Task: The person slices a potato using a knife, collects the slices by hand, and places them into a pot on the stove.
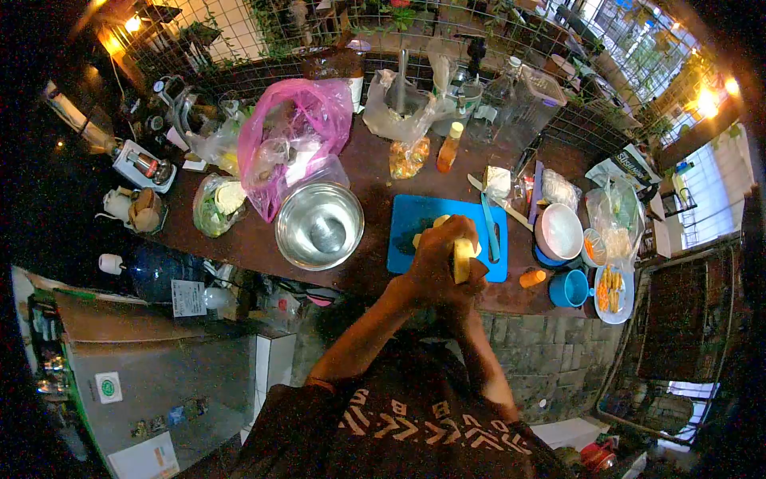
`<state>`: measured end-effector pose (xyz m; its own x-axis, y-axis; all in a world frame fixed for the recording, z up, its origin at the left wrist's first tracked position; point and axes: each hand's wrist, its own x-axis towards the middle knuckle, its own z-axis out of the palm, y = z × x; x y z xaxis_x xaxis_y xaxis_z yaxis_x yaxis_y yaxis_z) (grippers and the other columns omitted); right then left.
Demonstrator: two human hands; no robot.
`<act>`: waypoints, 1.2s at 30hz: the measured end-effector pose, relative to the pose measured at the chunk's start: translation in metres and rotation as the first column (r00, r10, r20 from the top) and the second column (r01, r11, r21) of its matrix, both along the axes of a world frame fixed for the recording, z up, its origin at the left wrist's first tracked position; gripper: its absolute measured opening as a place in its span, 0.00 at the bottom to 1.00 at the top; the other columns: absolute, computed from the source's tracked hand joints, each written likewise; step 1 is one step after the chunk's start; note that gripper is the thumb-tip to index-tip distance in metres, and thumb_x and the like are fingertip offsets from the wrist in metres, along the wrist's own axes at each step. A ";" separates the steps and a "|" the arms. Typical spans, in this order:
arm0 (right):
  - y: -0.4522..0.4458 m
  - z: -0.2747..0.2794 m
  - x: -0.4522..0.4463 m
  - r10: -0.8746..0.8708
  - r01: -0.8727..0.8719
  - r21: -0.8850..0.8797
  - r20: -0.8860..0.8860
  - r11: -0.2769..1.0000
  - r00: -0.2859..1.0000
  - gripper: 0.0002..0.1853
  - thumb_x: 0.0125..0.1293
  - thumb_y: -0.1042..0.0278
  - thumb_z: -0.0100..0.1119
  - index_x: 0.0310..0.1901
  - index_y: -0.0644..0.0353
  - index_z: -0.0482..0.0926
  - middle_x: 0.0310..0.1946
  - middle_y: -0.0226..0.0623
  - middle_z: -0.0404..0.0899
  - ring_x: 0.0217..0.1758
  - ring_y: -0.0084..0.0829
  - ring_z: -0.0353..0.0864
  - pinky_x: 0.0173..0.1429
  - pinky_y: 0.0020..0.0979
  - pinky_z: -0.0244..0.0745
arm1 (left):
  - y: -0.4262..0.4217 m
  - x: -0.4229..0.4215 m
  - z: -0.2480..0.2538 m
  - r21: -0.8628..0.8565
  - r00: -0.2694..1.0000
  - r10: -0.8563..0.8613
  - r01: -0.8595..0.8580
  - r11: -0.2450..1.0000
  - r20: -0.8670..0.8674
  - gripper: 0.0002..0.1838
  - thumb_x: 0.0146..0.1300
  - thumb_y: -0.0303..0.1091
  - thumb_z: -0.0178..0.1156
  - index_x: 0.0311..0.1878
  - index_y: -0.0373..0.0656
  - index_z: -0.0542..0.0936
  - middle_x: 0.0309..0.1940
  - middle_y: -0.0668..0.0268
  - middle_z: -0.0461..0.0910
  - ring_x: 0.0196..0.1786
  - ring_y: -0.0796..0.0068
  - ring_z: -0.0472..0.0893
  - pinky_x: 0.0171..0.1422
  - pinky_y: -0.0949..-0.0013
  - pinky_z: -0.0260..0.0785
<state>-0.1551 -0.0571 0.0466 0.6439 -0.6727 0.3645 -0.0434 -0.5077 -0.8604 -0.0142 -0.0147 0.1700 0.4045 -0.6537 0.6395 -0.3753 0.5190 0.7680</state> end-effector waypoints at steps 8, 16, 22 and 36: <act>0.004 -0.001 0.006 -0.025 0.026 -0.034 0.021 0.999 0.999 0.19 0.67 0.75 0.64 0.59 0.64 0.74 0.50 0.39 0.80 0.53 0.38 0.80 0.56 0.40 0.78 | -0.007 0.008 -0.018 -0.098 0.995 -0.023 0.032 0.995 0.096 0.19 0.46 0.32 0.71 0.39 0.45 0.72 0.30 0.61 0.75 0.30 0.58 0.77 0.34 0.59 0.68; 0.010 -0.005 0.020 -0.119 0.123 -0.035 0.104 0.992 0.987 0.19 0.66 0.76 0.65 0.58 0.64 0.75 0.49 0.39 0.81 0.52 0.38 0.81 0.56 0.40 0.78 | -0.003 0.013 -0.009 -0.051 0.991 -0.005 0.011 0.999 0.131 0.16 0.48 0.31 0.68 0.37 0.43 0.72 0.30 0.59 0.73 0.31 0.55 0.76 0.34 0.57 0.68; 0.009 0.005 0.012 -0.012 0.020 -0.253 0.032 0.967 0.999 0.17 0.65 0.76 0.66 0.55 0.63 0.76 0.46 0.39 0.81 0.51 0.40 0.81 0.53 0.41 0.78 | 0.002 0.018 0.008 -0.066 0.978 -0.056 0.070 0.995 0.199 0.22 0.49 0.42 0.76 0.35 0.42 0.72 0.30 0.58 0.72 0.33 0.53 0.75 0.36 0.56 0.68; -0.006 -0.016 0.010 0.013 -0.027 0.201 0.072 0.979 0.997 0.12 0.60 0.74 0.69 0.45 0.62 0.80 0.38 0.40 0.82 0.41 0.40 0.82 0.43 0.39 0.75 | 0.012 -0.011 0.033 0.091 0.889 -0.067 0.121 0.988 -0.453 0.24 0.49 0.35 0.78 0.42 0.45 0.72 0.34 0.70 0.73 0.36 0.78 0.74 0.40 0.71 0.69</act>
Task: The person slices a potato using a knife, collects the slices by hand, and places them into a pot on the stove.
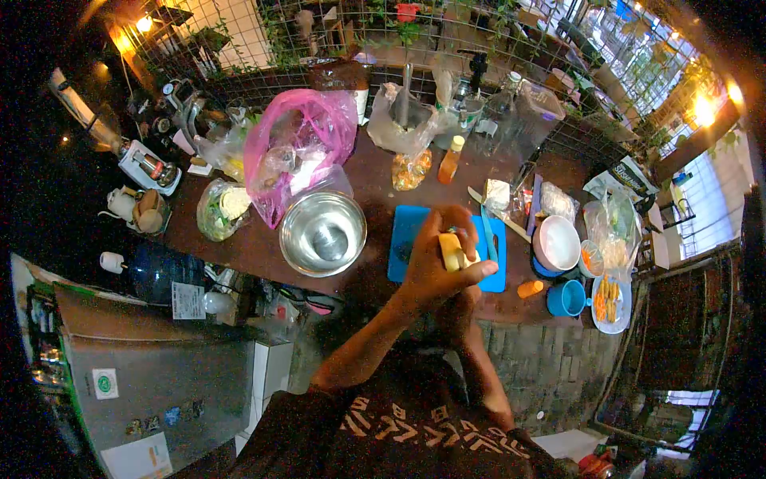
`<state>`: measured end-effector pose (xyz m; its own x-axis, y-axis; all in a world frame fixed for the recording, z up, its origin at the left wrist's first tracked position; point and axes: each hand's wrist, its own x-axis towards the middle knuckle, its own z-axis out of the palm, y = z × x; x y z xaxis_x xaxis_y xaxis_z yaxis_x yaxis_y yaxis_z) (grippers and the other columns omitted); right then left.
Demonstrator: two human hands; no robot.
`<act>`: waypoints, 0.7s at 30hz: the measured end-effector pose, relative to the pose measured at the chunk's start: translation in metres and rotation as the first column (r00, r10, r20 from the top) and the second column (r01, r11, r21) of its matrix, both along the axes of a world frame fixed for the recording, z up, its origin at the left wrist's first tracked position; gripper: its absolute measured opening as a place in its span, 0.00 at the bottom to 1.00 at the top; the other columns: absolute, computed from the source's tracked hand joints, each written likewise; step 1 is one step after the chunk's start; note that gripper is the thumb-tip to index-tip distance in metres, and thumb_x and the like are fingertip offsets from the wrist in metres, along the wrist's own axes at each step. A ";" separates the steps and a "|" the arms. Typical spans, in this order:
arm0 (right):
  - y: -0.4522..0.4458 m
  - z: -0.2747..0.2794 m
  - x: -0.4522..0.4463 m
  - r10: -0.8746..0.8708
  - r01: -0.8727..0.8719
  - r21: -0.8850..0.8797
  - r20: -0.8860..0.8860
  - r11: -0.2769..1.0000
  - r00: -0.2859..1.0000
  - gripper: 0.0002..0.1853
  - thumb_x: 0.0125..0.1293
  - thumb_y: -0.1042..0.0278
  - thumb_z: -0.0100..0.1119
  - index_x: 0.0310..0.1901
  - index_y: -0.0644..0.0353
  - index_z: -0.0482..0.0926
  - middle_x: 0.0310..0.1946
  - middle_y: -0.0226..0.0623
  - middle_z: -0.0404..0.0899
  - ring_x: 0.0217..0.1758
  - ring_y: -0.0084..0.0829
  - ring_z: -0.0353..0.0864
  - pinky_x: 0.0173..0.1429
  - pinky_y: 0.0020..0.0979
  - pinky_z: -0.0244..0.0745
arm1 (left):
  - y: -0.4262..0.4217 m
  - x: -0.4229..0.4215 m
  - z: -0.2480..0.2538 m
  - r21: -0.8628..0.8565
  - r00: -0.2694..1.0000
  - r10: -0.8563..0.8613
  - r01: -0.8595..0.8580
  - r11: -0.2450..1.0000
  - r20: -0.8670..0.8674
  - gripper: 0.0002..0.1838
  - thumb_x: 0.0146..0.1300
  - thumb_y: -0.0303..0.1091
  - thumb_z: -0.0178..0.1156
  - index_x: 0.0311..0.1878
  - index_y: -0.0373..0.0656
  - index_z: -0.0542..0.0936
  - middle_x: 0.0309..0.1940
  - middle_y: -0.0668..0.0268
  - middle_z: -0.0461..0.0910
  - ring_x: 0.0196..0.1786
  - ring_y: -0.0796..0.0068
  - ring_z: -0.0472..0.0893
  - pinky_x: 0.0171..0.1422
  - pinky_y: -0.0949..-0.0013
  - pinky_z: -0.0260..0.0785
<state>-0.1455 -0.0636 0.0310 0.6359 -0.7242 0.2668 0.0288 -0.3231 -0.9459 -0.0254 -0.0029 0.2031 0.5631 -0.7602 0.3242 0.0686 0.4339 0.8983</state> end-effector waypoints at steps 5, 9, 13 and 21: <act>0.000 0.004 0.000 0.002 -0.011 -0.143 -0.060 0.990 0.998 0.11 0.58 0.74 0.69 0.42 0.62 0.80 0.32 0.41 0.82 0.35 0.39 0.82 0.38 0.39 0.75 | 0.005 -0.006 0.006 0.301 0.991 0.075 -0.039 0.953 -0.112 0.17 0.51 0.27 0.72 0.35 0.45 0.71 0.25 0.75 0.71 0.29 0.86 0.71 0.33 0.76 0.65; 0.000 0.007 -0.003 0.011 -0.050 -0.304 -0.128 0.951 0.992 0.10 0.57 0.73 0.70 0.39 0.62 0.80 0.28 0.41 0.82 0.31 0.37 0.82 0.34 0.38 0.74 | 0.005 0.006 0.000 0.170 0.992 0.073 -0.090 0.981 0.102 0.15 0.52 0.24 0.68 0.33 0.45 0.69 0.23 0.75 0.70 0.29 0.87 0.69 0.32 0.75 0.64; -0.002 0.010 -0.006 0.025 -0.117 -0.455 -0.203 0.883 0.979 0.10 0.55 0.73 0.70 0.37 0.63 0.79 0.23 0.42 0.81 0.25 0.37 0.82 0.29 0.38 0.72 | -0.003 0.010 -0.016 0.122 0.992 0.074 -0.087 0.989 0.106 0.14 0.52 0.23 0.67 0.32 0.45 0.69 0.23 0.74 0.70 0.29 0.87 0.69 0.32 0.75 0.64; 0.007 0.011 0.004 -0.075 0.026 -0.292 -0.157 0.956 0.985 0.19 0.57 0.75 0.69 0.52 0.65 0.79 0.34 0.47 0.87 0.34 0.41 0.87 0.39 0.39 0.80 | -0.004 0.022 -0.017 0.077 0.895 0.138 -0.188 0.979 0.424 0.13 0.49 0.23 0.67 0.30 0.44 0.69 0.22 0.65 0.73 0.26 0.77 0.73 0.30 0.69 0.65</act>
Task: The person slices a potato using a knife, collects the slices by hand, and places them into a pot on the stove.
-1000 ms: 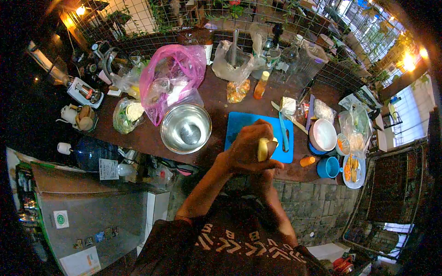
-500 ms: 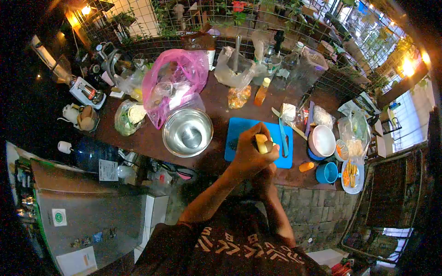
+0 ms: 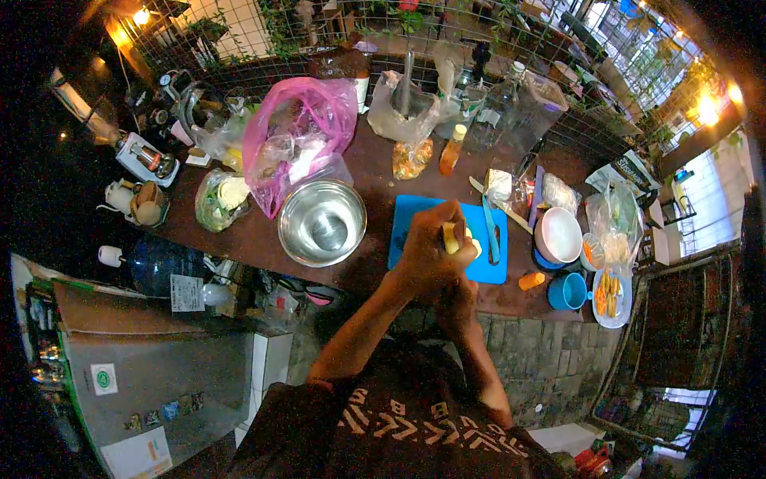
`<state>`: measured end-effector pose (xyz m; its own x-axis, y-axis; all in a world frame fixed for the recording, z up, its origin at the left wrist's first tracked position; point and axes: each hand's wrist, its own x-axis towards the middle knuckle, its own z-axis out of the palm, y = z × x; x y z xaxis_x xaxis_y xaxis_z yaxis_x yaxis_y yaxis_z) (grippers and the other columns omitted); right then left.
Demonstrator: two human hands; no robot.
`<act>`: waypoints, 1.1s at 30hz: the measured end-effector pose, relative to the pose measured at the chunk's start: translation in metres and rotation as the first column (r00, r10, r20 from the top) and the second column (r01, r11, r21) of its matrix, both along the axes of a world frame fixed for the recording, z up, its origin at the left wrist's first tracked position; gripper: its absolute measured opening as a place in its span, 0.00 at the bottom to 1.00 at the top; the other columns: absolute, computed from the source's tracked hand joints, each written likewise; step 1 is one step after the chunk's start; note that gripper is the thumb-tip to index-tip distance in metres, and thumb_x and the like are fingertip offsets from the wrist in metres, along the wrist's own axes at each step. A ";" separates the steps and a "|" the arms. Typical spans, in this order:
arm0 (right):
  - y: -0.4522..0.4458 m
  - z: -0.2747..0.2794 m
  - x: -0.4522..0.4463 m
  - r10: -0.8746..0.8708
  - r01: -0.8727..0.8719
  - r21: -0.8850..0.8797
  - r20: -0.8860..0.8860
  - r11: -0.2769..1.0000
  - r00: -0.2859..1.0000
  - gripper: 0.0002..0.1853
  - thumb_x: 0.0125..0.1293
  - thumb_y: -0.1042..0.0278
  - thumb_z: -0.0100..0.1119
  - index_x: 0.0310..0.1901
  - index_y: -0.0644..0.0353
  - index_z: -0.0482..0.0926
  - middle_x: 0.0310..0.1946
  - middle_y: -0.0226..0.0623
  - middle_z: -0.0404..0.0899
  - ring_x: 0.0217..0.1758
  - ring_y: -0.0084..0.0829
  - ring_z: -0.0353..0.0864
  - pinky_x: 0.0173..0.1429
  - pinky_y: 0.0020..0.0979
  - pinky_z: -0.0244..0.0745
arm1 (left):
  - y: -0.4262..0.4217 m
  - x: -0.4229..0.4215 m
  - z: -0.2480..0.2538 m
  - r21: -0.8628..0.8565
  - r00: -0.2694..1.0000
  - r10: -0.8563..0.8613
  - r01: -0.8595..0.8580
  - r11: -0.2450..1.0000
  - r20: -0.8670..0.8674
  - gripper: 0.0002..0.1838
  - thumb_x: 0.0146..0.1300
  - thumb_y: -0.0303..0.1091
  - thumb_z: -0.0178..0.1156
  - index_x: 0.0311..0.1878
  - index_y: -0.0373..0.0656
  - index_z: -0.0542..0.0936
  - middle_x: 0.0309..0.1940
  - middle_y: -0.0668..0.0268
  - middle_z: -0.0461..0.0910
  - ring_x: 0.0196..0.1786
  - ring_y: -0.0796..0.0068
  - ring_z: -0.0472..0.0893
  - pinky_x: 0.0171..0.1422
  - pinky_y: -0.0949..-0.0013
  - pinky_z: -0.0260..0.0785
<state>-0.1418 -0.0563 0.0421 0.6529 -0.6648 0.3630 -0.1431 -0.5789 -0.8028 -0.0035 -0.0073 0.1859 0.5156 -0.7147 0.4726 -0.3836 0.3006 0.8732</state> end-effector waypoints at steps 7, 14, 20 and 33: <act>0.000 -0.029 0.001 -0.068 0.084 0.092 -0.158 0.992 0.985 0.18 0.64 0.74 0.65 0.55 0.66 0.79 0.36 0.42 0.88 0.39 0.30 0.87 0.41 0.36 0.80 | -0.007 -0.005 -0.026 0.012 0.999 0.026 -0.026 1.000 0.027 0.13 0.50 0.24 0.67 0.34 0.43 0.72 0.24 0.64 0.74 0.27 0.74 0.76 0.32 0.67 0.68; -0.003 0.009 0.020 0.004 -0.001 0.093 -0.037 0.996 0.999 0.17 0.65 0.78 0.60 0.56 0.63 0.76 0.28 0.42 0.82 0.27 0.30 0.78 0.32 0.36 0.73 | -0.011 -0.004 -0.029 -0.118 0.855 -0.020 -0.049 0.992 -0.519 0.14 0.62 0.30 0.71 0.46 0.43 0.76 0.31 0.70 0.74 0.33 0.77 0.78 0.40 0.72 0.76; -0.002 0.023 0.020 0.022 -0.020 0.017 -0.169 1.000 0.985 0.07 0.69 0.77 0.54 0.47 0.65 0.76 0.23 0.37 0.75 0.24 0.25 0.70 0.27 0.34 0.62 | -0.010 0.033 -0.078 -0.315 0.371 -0.279 -0.039 0.948 -0.886 0.17 0.66 0.46 0.71 0.46 0.47 0.77 0.34 0.71 0.76 0.38 0.73 0.82 0.49 0.64 0.83; -0.025 -0.017 -0.042 -0.187 0.183 0.240 -0.009 0.953 0.982 0.09 0.76 0.71 0.50 0.36 0.64 0.73 0.26 0.23 0.66 0.29 0.19 0.63 0.32 0.28 0.60 | -0.018 0.043 -0.144 0.061 0.566 0.146 -0.166 0.984 -0.812 0.17 0.71 0.41 0.63 0.54 0.38 0.76 0.51 0.54 0.80 0.54 0.55 0.80 0.65 0.54 0.74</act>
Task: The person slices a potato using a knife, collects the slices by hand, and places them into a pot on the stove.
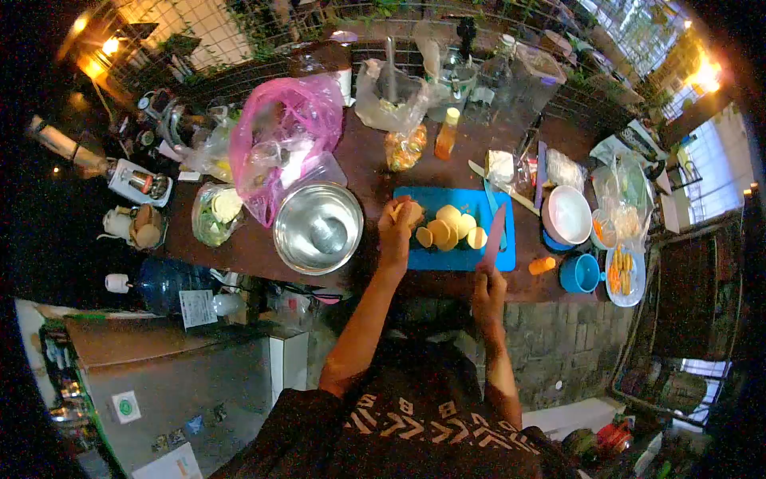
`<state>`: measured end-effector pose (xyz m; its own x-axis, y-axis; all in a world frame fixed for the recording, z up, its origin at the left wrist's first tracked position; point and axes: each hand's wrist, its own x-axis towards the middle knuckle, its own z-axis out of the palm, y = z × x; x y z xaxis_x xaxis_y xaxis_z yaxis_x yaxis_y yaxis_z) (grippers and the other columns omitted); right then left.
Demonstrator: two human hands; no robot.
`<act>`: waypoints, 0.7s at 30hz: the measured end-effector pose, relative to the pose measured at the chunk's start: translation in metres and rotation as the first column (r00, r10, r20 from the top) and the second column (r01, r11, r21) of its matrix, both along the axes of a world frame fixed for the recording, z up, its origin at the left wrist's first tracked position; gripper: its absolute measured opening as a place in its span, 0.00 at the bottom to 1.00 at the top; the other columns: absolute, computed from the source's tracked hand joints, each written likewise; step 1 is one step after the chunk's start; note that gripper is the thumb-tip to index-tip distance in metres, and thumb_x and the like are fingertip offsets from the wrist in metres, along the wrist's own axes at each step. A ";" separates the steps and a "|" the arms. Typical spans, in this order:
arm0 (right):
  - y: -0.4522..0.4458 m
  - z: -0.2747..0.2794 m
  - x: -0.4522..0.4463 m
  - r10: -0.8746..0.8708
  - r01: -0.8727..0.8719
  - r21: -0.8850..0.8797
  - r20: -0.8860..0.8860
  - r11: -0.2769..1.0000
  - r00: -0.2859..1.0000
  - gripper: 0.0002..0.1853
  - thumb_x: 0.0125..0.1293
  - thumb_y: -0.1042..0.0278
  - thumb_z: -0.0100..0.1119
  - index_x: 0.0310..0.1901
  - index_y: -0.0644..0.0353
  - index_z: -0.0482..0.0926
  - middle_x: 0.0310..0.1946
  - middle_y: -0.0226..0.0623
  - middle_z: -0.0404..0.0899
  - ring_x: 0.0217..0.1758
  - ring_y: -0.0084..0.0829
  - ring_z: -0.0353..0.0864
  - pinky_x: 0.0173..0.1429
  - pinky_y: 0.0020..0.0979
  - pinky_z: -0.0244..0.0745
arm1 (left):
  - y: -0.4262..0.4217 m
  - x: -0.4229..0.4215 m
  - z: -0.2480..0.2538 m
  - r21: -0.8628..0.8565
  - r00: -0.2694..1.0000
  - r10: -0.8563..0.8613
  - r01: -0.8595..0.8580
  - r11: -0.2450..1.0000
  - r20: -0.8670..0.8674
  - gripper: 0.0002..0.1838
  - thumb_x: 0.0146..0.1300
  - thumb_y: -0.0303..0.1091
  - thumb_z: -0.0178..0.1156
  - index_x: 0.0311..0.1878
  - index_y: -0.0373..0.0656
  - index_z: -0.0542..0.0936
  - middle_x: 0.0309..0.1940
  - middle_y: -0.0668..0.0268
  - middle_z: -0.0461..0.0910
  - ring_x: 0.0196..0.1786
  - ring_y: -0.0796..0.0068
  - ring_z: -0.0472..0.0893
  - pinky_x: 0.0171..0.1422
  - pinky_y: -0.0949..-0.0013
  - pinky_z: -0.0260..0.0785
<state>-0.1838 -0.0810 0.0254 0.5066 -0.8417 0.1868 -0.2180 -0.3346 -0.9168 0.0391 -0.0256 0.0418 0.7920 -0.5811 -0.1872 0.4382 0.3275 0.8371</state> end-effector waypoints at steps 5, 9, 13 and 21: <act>-0.006 -0.017 -0.019 -0.032 0.037 0.073 -0.068 0.997 0.997 0.14 0.73 0.69 0.52 0.56 0.63 0.79 0.31 0.42 0.78 0.33 0.34 0.76 0.40 0.38 0.73 | 0.002 -0.013 0.005 0.304 0.338 -0.212 -0.250 0.919 0.917 0.33 0.57 0.44 0.76 0.59 0.38 0.73 0.59 0.46 0.74 0.63 0.44 0.72 0.71 0.48 0.64; -0.007 -0.035 -0.018 -0.076 0.074 -0.031 -0.061 0.997 0.995 0.09 0.77 0.68 0.51 0.39 0.64 0.75 0.27 0.22 0.67 0.29 0.17 0.64 0.32 0.27 0.60 | -0.011 -0.017 -0.040 0.264 0.193 -0.244 -0.084 0.961 0.950 0.40 0.49 0.48 0.79 0.62 0.39 0.73 0.64 0.48 0.70 0.67 0.44 0.69 0.74 0.46 0.61; -0.006 -0.008 -0.008 -0.096 0.098 0.015 -0.127 0.995 0.987 0.08 0.77 0.70 0.50 0.43 0.64 0.76 0.28 0.23 0.68 0.30 0.17 0.65 0.32 0.27 0.61 | -0.010 -0.016 -0.043 0.395 0.220 -0.376 -0.048 0.918 0.900 0.38 0.50 0.41 0.78 0.64 0.41 0.74 0.63 0.52 0.71 0.66 0.47 0.70 0.73 0.48 0.62; -0.012 0.025 -0.009 -0.089 0.085 -0.080 -0.056 0.993 0.994 0.05 0.76 0.72 0.53 0.41 0.63 0.75 0.24 0.32 0.68 0.27 0.21 0.64 0.31 0.30 0.62 | -0.008 -0.013 -0.026 0.493 0.235 -0.464 -0.082 0.866 0.854 0.39 0.48 0.40 0.78 0.64 0.45 0.74 0.62 0.55 0.72 0.67 0.50 0.70 0.72 0.49 0.64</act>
